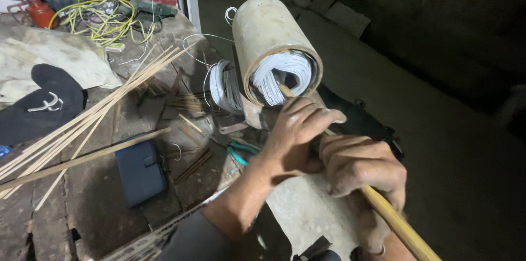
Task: The person winds white wire into a cylindrical cardboard form, using both hands to feed and arrange the wire. They use a wooden stick to push the wire deeper into the form and later use pliers to cut the wire.
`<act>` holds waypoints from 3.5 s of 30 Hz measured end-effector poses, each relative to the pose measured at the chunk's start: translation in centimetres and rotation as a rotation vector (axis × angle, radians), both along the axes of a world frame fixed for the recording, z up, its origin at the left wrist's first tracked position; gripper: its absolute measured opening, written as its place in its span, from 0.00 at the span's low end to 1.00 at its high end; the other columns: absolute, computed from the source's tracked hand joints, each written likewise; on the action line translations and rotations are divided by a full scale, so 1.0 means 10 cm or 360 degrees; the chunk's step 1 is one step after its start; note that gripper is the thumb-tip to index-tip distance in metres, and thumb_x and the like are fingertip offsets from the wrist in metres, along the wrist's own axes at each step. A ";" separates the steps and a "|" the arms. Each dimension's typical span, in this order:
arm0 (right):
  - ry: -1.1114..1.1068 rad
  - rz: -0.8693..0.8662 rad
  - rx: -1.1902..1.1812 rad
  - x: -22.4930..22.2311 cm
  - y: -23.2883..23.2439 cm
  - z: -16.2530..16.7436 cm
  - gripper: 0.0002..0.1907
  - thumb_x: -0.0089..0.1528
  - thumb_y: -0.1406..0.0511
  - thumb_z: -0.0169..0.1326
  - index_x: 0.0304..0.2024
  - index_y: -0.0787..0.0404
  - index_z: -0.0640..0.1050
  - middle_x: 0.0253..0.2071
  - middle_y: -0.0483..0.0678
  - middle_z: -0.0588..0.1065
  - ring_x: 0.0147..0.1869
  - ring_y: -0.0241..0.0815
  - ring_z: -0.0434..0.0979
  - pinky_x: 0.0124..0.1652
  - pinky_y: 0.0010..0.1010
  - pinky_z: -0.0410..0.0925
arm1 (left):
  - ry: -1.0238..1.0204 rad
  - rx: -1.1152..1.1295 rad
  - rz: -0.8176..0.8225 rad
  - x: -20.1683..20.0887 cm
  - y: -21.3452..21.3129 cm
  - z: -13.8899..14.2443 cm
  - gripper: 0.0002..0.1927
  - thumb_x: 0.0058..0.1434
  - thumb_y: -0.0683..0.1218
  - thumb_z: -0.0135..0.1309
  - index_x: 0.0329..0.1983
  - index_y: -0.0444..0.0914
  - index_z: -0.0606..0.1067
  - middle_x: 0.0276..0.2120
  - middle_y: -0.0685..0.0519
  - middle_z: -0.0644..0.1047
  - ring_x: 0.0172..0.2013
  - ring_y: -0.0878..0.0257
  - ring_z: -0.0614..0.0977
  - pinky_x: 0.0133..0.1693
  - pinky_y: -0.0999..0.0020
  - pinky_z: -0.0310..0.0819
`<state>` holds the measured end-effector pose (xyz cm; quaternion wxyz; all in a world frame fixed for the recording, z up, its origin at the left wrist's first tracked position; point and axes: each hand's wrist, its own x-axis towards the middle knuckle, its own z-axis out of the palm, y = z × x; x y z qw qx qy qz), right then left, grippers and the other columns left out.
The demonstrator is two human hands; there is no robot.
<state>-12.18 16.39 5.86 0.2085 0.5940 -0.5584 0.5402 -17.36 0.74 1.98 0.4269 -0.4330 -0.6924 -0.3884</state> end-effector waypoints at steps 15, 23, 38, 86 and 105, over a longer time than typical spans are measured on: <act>-0.0469 -0.0083 -0.0380 -0.05 -0.08 0.08 0.31 0.66 0.44 0.58 0.32 0.66 0.72 0.21 0.47 0.66 0.21 0.37 0.61 0.28 0.33 0.58 | -0.0175 0.0179 -0.0073 -0.09 0.04 0.07 0.36 0.53 0.42 0.61 0.66 0.39 0.66 0.57 0.43 0.77 0.52 0.43 0.79 0.56 0.53 0.73; -0.0285 -0.0197 -0.1018 0.32 0.14 -0.49 0.31 0.71 0.43 0.44 0.35 0.62 0.77 0.20 0.49 0.68 0.20 0.38 0.62 0.29 0.38 0.61 | -0.0016 0.0141 0.0368 0.30 -0.41 0.44 0.17 0.63 0.42 0.60 0.55 0.41 0.74 0.50 0.47 0.78 0.54 0.51 0.82 0.57 0.59 0.78; -0.0792 0.0031 -0.1327 0.58 0.70 -1.00 0.38 0.77 0.42 0.34 0.34 0.65 0.79 0.17 0.50 0.66 0.21 0.41 0.62 0.38 0.41 0.63 | 0.0211 -0.1869 0.1083 -0.71 -0.03 1.17 0.09 0.51 0.40 0.60 0.35 0.42 0.83 0.35 0.49 0.82 0.41 0.49 0.85 0.42 0.53 0.78; -0.0364 -0.0097 -0.0937 -0.28 0.03 -0.24 0.40 0.71 0.37 0.34 0.28 0.61 0.74 0.20 0.48 0.69 0.17 0.34 0.61 0.23 0.28 0.61 | 0.0206 -0.0619 0.1288 0.53 -0.64 -0.15 0.04 0.58 0.46 0.58 0.36 0.43 0.79 0.60 0.52 0.78 0.42 0.53 0.80 0.42 0.59 0.76; -0.0450 -0.0196 -0.0996 -0.26 -0.20 -0.21 0.42 0.73 0.36 0.37 0.31 0.67 0.72 0.28 0.55 0.71 0.29 0.45 0.70 0.34 0.33 0.67 | 0.0250 -0.0295 0.1149 0.54 -0.70 -0.17 0.04 0.56 0.44 0.59 0.35 0.43 0.79 0.48 0.54 0.79 0.43 0.54 0.79 0.44 0.57 0.75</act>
